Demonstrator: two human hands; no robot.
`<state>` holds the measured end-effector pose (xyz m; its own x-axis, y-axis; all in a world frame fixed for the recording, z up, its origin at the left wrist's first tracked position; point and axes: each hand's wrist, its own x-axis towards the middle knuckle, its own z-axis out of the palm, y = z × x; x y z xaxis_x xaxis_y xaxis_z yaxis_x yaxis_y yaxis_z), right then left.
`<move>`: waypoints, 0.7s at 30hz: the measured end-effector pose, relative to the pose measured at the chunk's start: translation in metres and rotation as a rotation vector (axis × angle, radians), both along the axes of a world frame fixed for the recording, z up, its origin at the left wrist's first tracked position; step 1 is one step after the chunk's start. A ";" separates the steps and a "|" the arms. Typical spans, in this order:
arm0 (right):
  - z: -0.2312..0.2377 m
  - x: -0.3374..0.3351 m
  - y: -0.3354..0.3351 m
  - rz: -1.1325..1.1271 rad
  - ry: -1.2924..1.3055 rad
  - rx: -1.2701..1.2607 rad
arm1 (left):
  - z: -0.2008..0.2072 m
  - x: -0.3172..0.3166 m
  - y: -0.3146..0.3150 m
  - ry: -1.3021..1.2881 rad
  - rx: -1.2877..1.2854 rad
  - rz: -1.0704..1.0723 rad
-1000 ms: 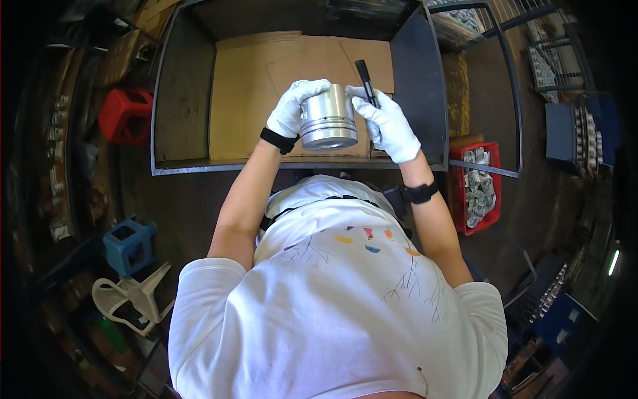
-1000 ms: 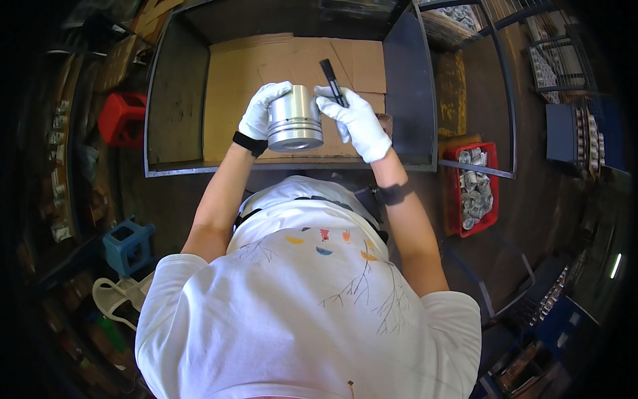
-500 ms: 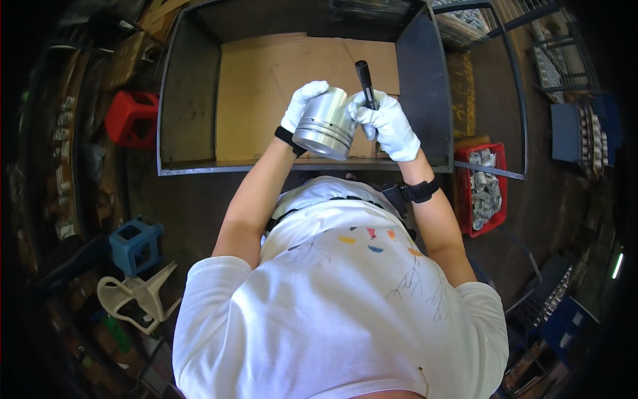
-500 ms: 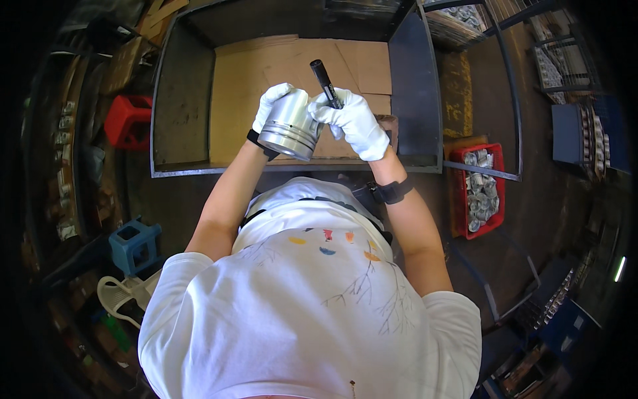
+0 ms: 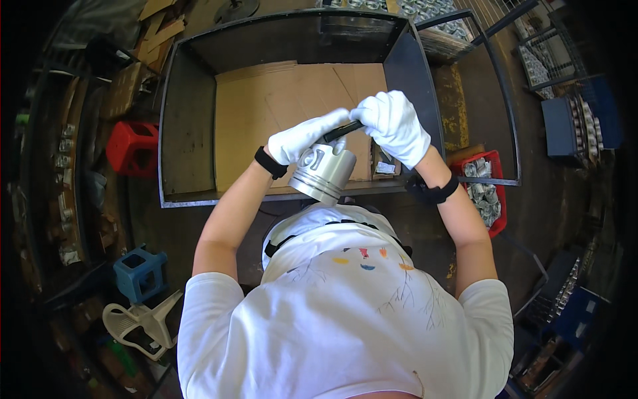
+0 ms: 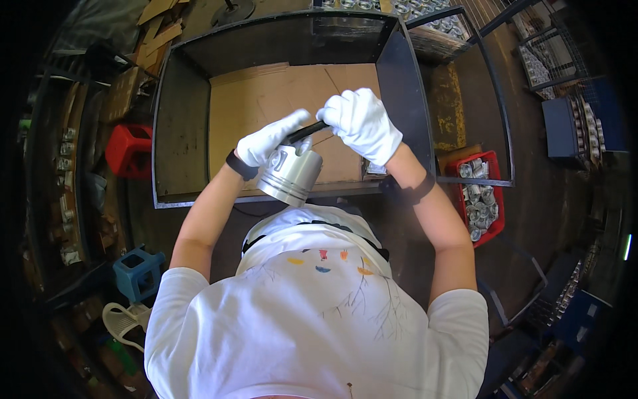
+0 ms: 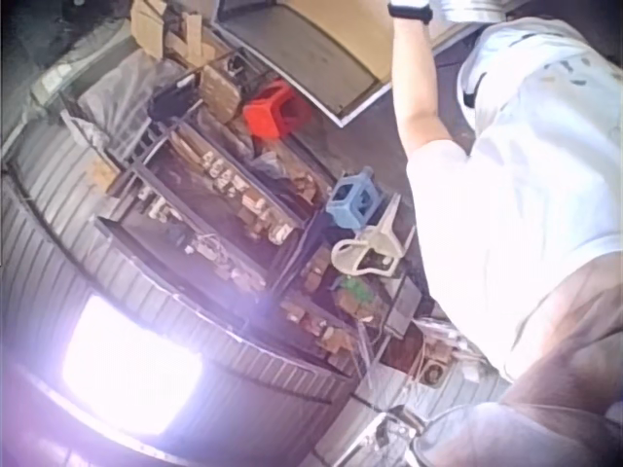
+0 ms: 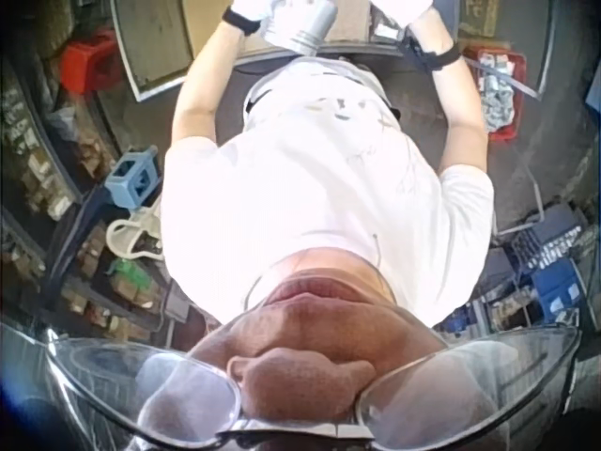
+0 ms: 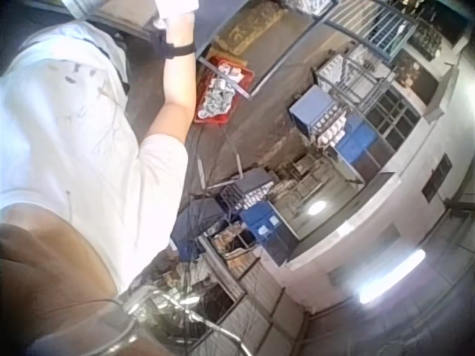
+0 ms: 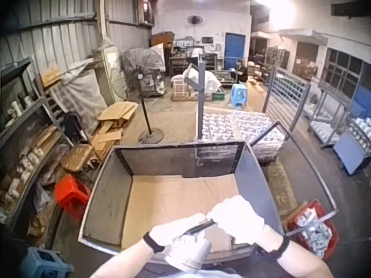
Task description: Sort metal pistons and mark them with a pen before placing them in a cart.
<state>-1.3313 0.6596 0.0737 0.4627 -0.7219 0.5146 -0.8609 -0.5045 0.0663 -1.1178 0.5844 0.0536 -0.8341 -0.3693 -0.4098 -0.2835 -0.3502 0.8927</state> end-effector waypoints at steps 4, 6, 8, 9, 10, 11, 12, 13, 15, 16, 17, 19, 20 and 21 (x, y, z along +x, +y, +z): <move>0.003 -0.010 -0.016 0.064 0.157 -0.046 | 0.012 -0.009 -0.019 -0.042 -0.315 -0.317; 0.001 -0.019 -0.015 0.072 0.230 0.026 | 0.027 -0.011 -0.018 -0.095 -0.389 -0.335; 0.007 -0.022 -0.016 0.107 0.170 0.370 | 0.036 -0.009 -0.017 -0.207 -0.555 -0.372; 0.012 -0.020 -0.016 0.100 0.128 0.530 | 0.038 -0.009 -0.020 -0.288 -0.688 -0.409; 0.019 -0.018 -0.014 0.080 0.084 0.699 | 0.036 -0.011 -0.023 -0.362 -0.816 -0.459; 0.044 -0.020 -0.016 0.002 -0.042 1.081 | 0.018 -0.002 -0.029 -0.133 -1.078 -0.440; 0.015 -0.048 -0.017 0.103 -0.358 1.109 | 0.004 0.013 -0.035 -0.031 -1.057 -0.371; 0.007 -0.077 -0.007 -0.074 -0.499 1.152 | 0.011 0.018 -0.035 -0.201 -0.831 -0.244; 0.005 -0.109 0.001 -0.372 -0.582 1.122 | 0.017 0.038 -0.043 -0.319 -0.354 0.053; 0.005 -0.110 0.008 -0.486 -0.526 1.077 | -0.009 0.055 -0.055 -0.332 -0.070 0.237; 0.005 -0.104 0.018 -0.602 -0.473 1.031 | -0.042 0.067 -0.052 -0.171 -0.039 0.472; -0.011 -0.074 0.040 -0.319 -0.119 0.571 | -0.075 0.071 -0.051 0.029 0.163 0.827; -0.011 -0.048 0.045 -0.233 -0.020 0.373 | -0.096 0.077 -0.054 0.080 0.399 0.839; -0.008 -0.024 0.050 -0.203 0.030 0.336 | -0.103 0.073 -0.051 0.106 0.557 0.913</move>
